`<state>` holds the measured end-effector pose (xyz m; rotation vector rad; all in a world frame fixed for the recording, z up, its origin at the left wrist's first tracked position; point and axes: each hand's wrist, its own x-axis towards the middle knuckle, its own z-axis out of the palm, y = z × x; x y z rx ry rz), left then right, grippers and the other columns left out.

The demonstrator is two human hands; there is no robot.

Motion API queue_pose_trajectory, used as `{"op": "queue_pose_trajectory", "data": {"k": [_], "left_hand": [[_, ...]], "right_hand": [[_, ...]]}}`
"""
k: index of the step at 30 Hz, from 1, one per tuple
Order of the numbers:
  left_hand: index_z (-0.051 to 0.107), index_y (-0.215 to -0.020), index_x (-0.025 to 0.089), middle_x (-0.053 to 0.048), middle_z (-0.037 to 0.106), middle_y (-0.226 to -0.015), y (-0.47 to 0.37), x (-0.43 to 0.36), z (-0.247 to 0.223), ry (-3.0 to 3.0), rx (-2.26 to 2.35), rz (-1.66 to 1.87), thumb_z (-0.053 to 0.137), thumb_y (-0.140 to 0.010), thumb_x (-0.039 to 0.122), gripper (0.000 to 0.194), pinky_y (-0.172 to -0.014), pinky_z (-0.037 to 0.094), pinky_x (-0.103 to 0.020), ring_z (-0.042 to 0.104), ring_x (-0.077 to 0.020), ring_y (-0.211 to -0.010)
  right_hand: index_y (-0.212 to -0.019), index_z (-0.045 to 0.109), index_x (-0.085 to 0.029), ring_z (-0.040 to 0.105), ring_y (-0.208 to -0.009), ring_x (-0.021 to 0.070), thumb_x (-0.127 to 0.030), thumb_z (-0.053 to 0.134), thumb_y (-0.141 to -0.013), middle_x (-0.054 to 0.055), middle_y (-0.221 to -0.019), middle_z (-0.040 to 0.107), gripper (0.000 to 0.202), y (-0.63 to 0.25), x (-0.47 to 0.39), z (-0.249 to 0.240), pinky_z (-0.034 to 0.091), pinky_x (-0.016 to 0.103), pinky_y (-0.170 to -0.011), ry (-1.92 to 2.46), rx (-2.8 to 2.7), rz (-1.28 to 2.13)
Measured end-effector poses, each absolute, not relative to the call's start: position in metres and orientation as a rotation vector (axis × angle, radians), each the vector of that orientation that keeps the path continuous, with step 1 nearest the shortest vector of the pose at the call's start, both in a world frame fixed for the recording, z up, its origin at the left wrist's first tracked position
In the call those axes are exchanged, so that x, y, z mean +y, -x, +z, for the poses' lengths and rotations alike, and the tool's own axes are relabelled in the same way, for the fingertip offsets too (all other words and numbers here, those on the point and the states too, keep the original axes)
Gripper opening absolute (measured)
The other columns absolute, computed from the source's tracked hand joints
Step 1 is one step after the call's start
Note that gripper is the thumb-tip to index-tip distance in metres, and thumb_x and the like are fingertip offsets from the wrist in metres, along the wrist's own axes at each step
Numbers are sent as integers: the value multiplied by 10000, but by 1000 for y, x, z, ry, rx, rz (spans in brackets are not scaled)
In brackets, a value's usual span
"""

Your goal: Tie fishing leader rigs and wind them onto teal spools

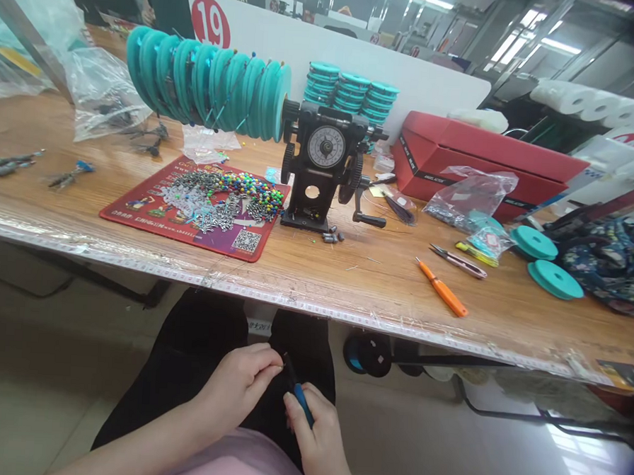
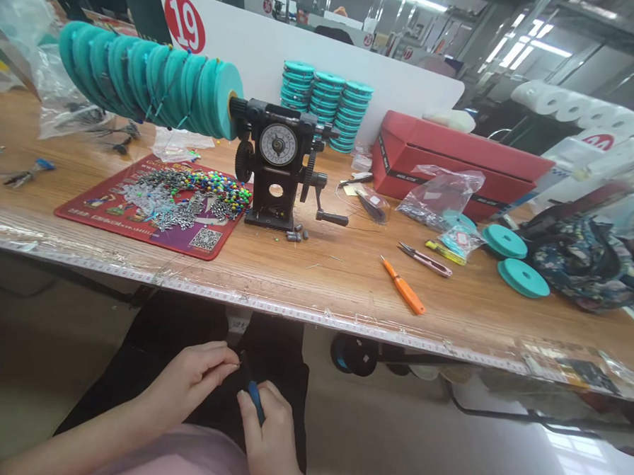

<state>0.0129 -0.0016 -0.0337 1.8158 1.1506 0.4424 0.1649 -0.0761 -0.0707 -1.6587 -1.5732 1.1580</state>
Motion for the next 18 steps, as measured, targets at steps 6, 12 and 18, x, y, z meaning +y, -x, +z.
{"op": "queue_pose_trajectory", "data": {"k": [6,12,18], "left_hand": [[583,-704,171,-1,518,-654,-11,-2,-40,-1797,1170,469,392,-817,178,222,-570,360,-217,495,-125,-614],[562,-633,167,21,480,-589,-12,-1,-34,-1646,1184,473,420,-797,178,218,-505,347,-198,453,-106,-540],[595,-677,162,9,507,-633,-8,-1,-42,-1687,1166,497,429,-797,190,207,-541,360,-206,481,-114,-586]], "right_hand": [[-588,431,-177,460,-606,121,-324,379,-856,4,-634,471,310,-160,-76,-74,336,224,-572,1662,-1525,1166],[-573,446,-170,472,-573,118,-362,392,-845,0,-602,469,338,-155,-75,-71,357,220,-547,1605,-1310,1346],[-557,448,-169,470,-561,120,-348,398,-839,2,-587,469,337,-154,-75,-73,359,228,-545,1600,-1332,1352]]}}
